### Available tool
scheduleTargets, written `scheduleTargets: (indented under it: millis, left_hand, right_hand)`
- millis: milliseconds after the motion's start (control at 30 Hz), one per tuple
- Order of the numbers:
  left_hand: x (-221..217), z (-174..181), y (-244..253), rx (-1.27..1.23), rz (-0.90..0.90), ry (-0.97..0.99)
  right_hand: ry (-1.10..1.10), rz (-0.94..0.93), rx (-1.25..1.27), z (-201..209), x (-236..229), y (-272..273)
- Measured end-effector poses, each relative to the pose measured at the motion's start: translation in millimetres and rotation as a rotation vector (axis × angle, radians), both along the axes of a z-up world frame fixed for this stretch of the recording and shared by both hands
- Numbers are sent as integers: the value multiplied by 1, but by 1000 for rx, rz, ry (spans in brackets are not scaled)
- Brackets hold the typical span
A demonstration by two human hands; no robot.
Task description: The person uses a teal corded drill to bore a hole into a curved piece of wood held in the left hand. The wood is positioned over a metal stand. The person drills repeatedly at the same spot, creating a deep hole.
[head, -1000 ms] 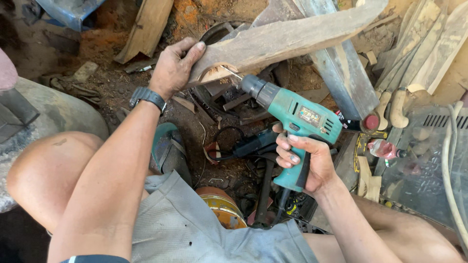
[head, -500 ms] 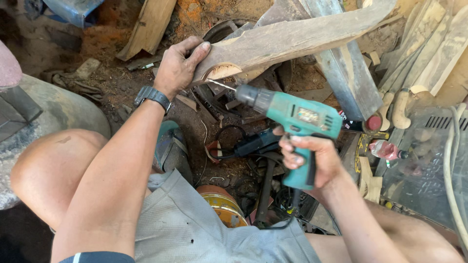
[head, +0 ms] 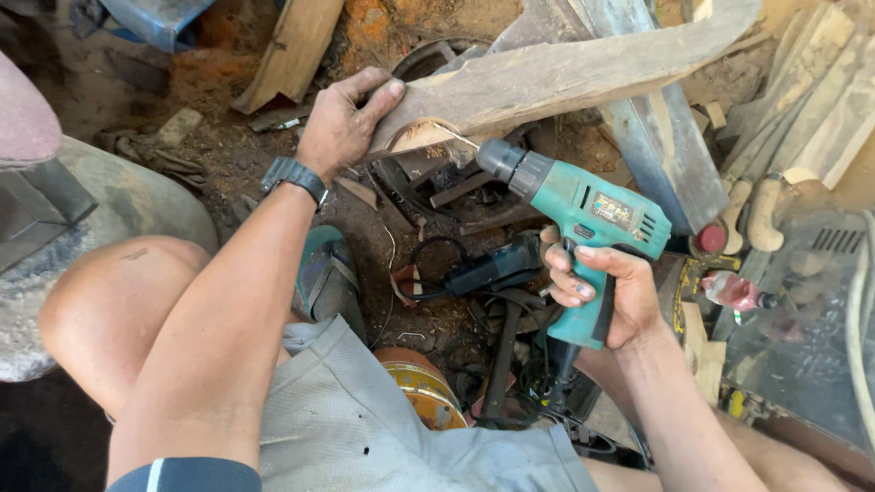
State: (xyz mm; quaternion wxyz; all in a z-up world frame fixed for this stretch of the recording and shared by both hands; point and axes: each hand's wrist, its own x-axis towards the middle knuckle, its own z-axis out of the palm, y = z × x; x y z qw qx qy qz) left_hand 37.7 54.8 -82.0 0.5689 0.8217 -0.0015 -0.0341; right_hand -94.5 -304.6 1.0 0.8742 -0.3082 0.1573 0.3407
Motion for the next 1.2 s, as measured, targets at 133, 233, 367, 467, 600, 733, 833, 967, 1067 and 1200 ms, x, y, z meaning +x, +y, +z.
scheduleTargets:
  millis: [133,233,367,467,600,733,833,967,1067,1200]
  left_hand:
    - [2,-3,-1,13,-6,-50]
    - [-2,-5,0,-23,-3,-65]
    - [-1,0,0,-45,-4,-42]
    - [0,2,-1,-53,14,24]
    - [-3,4,-4,-43,29,-45]
    - [-8,4,-14,-39,67,-64]
    - [-10,3,-12,-7,71,-109]
    - [-10,3,-15,80,111,62]
    - [-17,2,-18,98,135,-23]
    - [-31,0,-28,-133,201,20]
  right_hand:
    - [7,79,-39,0,22,-11]
    - [13,122,-96,0,32,-13]
    - [-8,110,-56,-1,34,-7]
    - [19,79,-34,1,22,-5]
    - [18,48,11,-4,19,-2]
    - [31,10,18,-13,11,9]
    - [38,-1,12,-8,5,15]
    - [-91,-26,-250,11,-11,21]
    - [-269,33,-580,27,-32,32]
    - [-979,281,-1256,37,-57,46]
